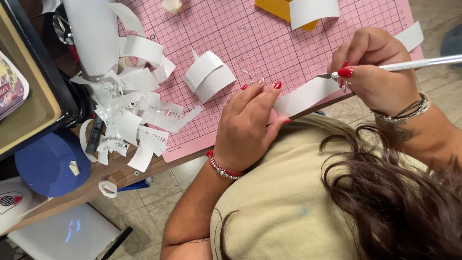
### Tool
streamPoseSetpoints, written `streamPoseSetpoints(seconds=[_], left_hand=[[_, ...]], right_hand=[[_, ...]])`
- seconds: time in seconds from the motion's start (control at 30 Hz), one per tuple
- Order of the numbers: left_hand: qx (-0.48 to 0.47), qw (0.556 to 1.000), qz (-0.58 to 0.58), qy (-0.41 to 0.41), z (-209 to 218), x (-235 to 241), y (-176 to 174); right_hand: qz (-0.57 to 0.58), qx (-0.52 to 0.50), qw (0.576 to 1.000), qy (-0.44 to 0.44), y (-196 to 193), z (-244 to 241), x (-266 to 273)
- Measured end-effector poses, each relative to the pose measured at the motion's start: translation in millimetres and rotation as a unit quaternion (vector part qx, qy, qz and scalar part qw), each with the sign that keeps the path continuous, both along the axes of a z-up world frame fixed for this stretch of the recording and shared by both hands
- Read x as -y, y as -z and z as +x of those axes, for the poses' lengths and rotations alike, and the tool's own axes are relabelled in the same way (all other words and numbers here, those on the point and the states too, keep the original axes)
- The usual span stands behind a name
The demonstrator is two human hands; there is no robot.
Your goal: Using a craft knife to remove excess vinyl from cut decals on a cutting mat.
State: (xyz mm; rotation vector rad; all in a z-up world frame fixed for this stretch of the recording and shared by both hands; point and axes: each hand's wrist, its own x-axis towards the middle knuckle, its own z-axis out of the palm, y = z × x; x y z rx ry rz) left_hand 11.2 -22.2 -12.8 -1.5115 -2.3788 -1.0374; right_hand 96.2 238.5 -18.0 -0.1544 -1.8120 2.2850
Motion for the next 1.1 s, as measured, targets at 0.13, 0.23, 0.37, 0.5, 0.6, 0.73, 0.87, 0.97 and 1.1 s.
streamPoseSetpoints(seconds=[0.13, 0.23, 0.37, 0.5, 0.6, 0.73, 0.87, 0.97, 1.1], left_hand=[[0.024, 0.999, 0.039, 0.001, 1.3, 1.7, -2.3], [0.029, 0.999, 0.033, -0.032, 1.3, 0.8, -6.9], [0.019, 0.997, 0.054, -0.051, -0.7, 1.4, -8.4], [-0.013, 0.997, 0.033, -0.072, -0.7, 2.5, -9.9], [-0.026, 0.996, 0.023, -0.079, 0.3, 4.5, -4.5], [-0.024, 0.996, 0.023, -0.086, 0.7, 4.0, -3.4], [-0.017, 0.996, 0.017, -0.09, 0.2, 4.6, -3.2], [-0.028, 0.996, 0.01, -0.088, 0.8, 4.8, -3.5], [-0.041, 0.995, 0.002, -0.093, 1.0, 4.7, -1.9]], right_hand=[[-0.022, -0.03, 0.999, 0.019, 7.7, -9.2, 9.1], [-0.046, -0.045, 0.998, 0.002, 6.5, -18.3, 15.4], [0.001, -0.081, 0.997, -0.002, 11.2, -26.3, 13.1], [0.04, -0.083, 0.996, 0.009, 7.3, -23.0, 16.7], [0.118, -0.08, 0.99, -0.001, 2.1, -17.0, 21.6], [0.176, -0.056, 0.983, -0.015, -5.3, -14.5, 29.1], [0.219, -0.023, 0.975, -0.039, -8.0, -17.2, 25.3], [0.229, -0.012, 0.972, -0.049, -6.9, -16.6, 24.8], [0.192, -0.06, 0.979, -0.018, -7.5, -15.4, 29.6]])
